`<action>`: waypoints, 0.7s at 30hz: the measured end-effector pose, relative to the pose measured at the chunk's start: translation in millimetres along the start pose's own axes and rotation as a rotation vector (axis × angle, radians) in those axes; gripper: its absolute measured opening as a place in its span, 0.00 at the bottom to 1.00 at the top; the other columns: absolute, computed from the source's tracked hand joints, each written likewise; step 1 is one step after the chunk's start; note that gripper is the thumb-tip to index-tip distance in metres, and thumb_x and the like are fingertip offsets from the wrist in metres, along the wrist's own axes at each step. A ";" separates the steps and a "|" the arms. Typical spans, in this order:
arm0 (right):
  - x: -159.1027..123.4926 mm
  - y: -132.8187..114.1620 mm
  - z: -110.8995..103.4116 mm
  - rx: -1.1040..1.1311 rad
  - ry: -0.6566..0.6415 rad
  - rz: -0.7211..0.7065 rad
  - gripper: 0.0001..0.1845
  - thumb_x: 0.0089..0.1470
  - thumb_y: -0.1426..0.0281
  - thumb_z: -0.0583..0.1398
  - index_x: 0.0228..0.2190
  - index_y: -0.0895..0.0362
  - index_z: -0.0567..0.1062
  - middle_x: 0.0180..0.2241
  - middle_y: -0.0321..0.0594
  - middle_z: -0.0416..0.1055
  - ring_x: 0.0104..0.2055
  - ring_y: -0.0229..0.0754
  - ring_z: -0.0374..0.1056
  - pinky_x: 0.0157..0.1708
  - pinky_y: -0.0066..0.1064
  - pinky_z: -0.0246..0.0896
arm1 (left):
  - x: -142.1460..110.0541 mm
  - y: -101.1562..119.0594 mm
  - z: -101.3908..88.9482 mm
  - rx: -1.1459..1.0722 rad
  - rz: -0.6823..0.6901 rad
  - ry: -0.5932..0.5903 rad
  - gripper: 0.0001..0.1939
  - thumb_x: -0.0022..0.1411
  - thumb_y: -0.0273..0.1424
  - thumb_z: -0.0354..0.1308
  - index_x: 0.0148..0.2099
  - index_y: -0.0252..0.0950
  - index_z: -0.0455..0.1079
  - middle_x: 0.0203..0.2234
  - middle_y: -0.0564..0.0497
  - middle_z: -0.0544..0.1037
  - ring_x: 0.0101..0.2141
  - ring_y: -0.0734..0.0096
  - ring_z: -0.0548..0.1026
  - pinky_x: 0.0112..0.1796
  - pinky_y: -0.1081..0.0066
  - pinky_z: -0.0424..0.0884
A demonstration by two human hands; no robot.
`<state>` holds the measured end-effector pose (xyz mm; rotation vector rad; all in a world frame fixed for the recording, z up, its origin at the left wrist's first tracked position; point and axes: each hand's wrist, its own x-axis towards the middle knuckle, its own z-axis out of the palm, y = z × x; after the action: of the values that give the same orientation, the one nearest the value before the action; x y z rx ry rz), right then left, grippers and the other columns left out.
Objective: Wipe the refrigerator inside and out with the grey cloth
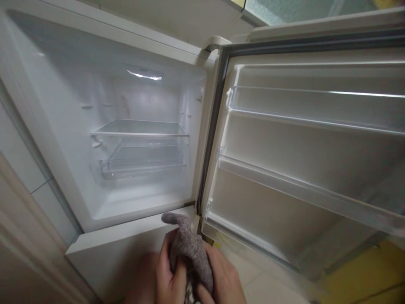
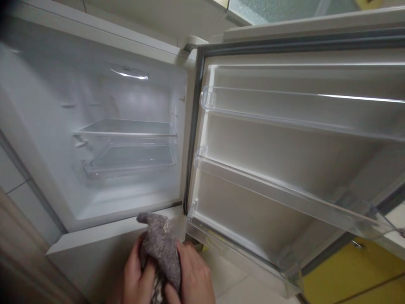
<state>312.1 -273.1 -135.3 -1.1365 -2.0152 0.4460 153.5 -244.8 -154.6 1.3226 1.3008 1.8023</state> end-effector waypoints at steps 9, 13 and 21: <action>-32.4 25.1 -172.1 -0.015 0.296 0.597 0.29 0.60 0.47 0.59 0.51 0.55 0.78 0.49 0.47 0.80 0.49 0.49 0.78 0.49 0.33 0.75 | 44.8 63.5 85.3 0.573 0.869 -0.311 0.19 0.72 0.23 0.56 0.60 0.45 0.73 0.47 0.47 0.81 0.49 0.58 0.76 0.56 0.57 0.69; -80.6 57.3 -212.5 -0.624 0.262 0.642 0.24 0.59 0.53 0.58 0.48 0.54 0.78 0.41 0.49 0.81 0.39 0.54 0.79 0.39 0.41 0.75 | 52.8 53.0 113.6 0.724 0.662 -0.926 0.14 0.75 0.37 0.57 0.58 0.42 0.75 0.50 0.45 0.82 0.51 0.52 0.78 0.52 0.55 0.70; -68.6 45.7 -161.3 -0.729 -0.047 0.461 0.34 0.63 0.52 0.63 0.66 0.50 0.68 0.66 0.49 0.67 0.64 0.54 0.69 0.63 0.45 0.67 | 51.6 24.6 118.6 0.807 0.594 -1.216 0.12 0.75 0.37 0.55 0.49 0.40 0.78 0.44 0.45 0.85 0.49 0.49 0.81 0.52 0.53 0.71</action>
<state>482.2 -316.2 -90.1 -2.0663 -1.9977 -0.0722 246.8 -165.8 -106.0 2.7844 0.8962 0.2999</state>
